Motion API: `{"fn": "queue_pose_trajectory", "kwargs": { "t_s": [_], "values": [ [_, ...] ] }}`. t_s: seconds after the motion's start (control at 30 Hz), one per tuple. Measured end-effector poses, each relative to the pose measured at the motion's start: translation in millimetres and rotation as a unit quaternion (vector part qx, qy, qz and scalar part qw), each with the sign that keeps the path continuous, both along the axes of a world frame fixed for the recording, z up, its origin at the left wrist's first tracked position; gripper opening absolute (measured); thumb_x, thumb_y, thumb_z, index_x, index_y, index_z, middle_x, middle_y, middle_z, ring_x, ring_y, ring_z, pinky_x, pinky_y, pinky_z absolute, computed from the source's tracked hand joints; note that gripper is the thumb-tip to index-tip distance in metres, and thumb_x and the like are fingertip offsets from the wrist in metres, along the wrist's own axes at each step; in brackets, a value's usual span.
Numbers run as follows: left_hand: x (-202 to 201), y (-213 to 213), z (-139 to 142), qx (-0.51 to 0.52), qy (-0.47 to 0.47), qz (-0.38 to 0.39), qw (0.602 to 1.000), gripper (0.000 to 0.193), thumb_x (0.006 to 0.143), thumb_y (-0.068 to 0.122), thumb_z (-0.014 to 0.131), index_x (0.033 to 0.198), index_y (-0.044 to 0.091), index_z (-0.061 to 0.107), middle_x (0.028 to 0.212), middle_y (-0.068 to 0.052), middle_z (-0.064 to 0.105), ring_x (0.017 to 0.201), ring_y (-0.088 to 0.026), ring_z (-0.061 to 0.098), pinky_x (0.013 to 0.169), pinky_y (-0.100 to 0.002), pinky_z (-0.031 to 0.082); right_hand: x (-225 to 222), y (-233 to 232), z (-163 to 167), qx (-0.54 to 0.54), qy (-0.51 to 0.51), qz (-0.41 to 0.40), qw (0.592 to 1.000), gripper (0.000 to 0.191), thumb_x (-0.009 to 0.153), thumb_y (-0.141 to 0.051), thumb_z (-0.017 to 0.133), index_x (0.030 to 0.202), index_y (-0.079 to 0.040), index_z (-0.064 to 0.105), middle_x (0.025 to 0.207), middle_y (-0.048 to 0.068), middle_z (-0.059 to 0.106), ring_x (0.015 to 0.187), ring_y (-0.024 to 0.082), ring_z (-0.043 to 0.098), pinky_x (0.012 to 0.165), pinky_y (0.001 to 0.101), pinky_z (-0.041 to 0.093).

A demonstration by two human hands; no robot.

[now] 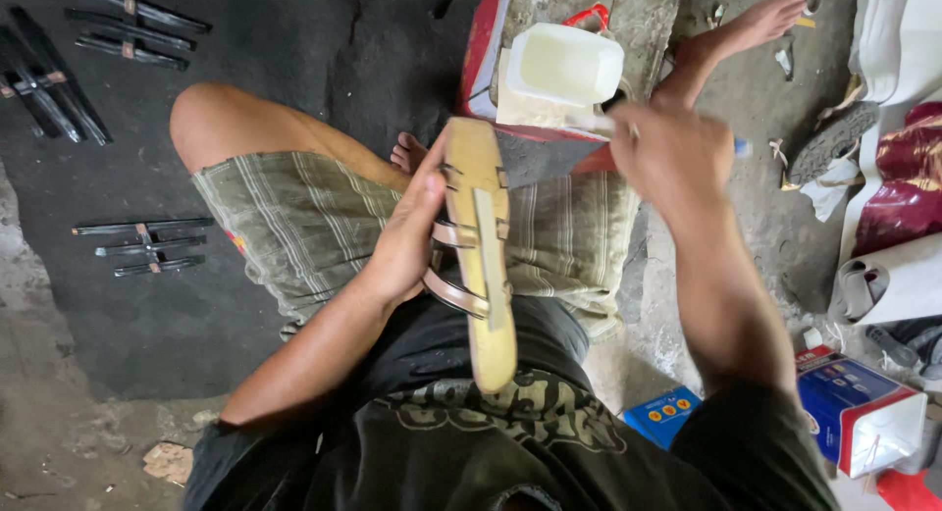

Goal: The person sits on the floor and applies a white substance to the straps of sandals using a toothbrush. They repeatedly dip the brush into a container and work on multiple sandals, placing each finished one aside.

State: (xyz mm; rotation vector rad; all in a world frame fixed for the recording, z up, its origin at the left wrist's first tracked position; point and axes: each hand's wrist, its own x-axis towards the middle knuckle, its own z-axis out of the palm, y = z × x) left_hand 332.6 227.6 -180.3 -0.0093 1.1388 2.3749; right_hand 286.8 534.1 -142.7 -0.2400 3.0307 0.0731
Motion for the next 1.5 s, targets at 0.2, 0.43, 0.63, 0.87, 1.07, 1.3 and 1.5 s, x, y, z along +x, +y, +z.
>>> {"fn": "queue_pose_trajectory", "kwargs": {
  "t_s": [0.2,0.43,0.63,0.87,1.07,1.3,1.5],
  "values": [
    [3.5,7.5,27.9,-0.15,0.183,-0.007,0.972,0.062,0.118,0.032,0.044,0.167,0.0,0.024,0.175,-0.013,0.03,0.163,-0.022,0.028,0.135,-0.037,0.022,63.8,-42.1,21.4,-0.55,0.016,-0.019,0.834,0.016,0.099,-0.002,0.07,0.115,-0.005,0.071,0.098,0.007,0.074,0.069,0.004,0.058,0.058,0.0225,0.043],
    [9.0,10.4,65.8,-0.119,0.137,-0.06,0.982,0.065,0.114,0.026,0.049,0.168,0.004,0.021,0.159,-0.012,0.045,0.138,-0.015,0.045,0.125,-0.033,0.035,84.0,-66.4,29.0,-0.598,0.075,-0.01,0.798,0.014,0.102,0.001,0.07,0.116,-0.002,0.069,0.106,0.01,0.071,0.081,0.01,0.063,0.071,0.0218,0.047],
    [7.0,6.0,74.0,-0.189,0.217,-0.018,0.957,0.057,0.118,0.021,0.05,0.166,0.003,0.025,0.165,-0.01,0.042,0.144,-0.013,0.043,0.129,-0.031,0.031,83.2,-69.8,43.1,-0.531,0.104,0.033,0.84,0.012,0.099,-0.001,0.074,0.11,-0.002,0.07,0.106,0.012,0.07,0.086,0.016,0.069,0.076,0.0257,0.054],
    [6.5,4.2,82.3,-0.195,0.224,-0.04,0.954,0.06,0.111,0.021,0.053,0.161,0.002,0.027,0.159,-0.011,0.045,0.133,-0.013,0.048,0.12,-0.032,0.036,85.3,-61.2,45.6,-0.501,0.104,0.0,0.859,0.012,0.099,-0.002,0.073,0.111,-0.001,0.071,0.103,0.012,0.074,0.082,0.017,0.071,0.072,0.0256,0.054],
    [6.6,4.2,82.3,-0.186,0.202,-0.034,0.961,0.062,0.115,0.022,0.051,0.168,0.003,0.024,0.16,-0.009,0.05,0.127,-0.011,0.055,0.125,-0.032,0.036,87.7,-64.5,43.8,-0.519,0.112,0.038,0.847,0.011,0.099,-0.002,0.074,0.11,-0.002,0.07,0.105,0.013,0.071,0.088,0.02,0.07,0.079,0.0283,0.055],
    [10.9,1.0,74.6,-0.245,0.266,-0.009,0.932,0.057,0.118,0.028,0.053,0.163,0.004,0.027,0.168,-0.016,0.037,0.156,-0.023,0.04,0.135,-0.037,0.031,97.9,-64.5,49.8,-0.513,0.08,-0.009,0.855,0.011,0.094,-0.001,0.072,0.105,0.001,0.071,0.098,0.014,0.073,0.076,0.016,0.067,0.064,0.025,0.051],
    [11.3,2.8,72.9,-0.242,0.264,-0.029,0.933,0.064,0.117,0.036,0.05,0.167,0.005,0.027,0.172,-0.016,0.039,0.158,-0.027,0.04,0.135,-0.04,0.033,96.8,-62.7,51.6,-0.491,0.105,0.002,0.865,0.012,0.098,-0.001,0.073,0.11,0.0,0.071,0.1,0.014,0.073,0.079,0.018,0.07,0.069,0.0259,0.053]
  ]
}}
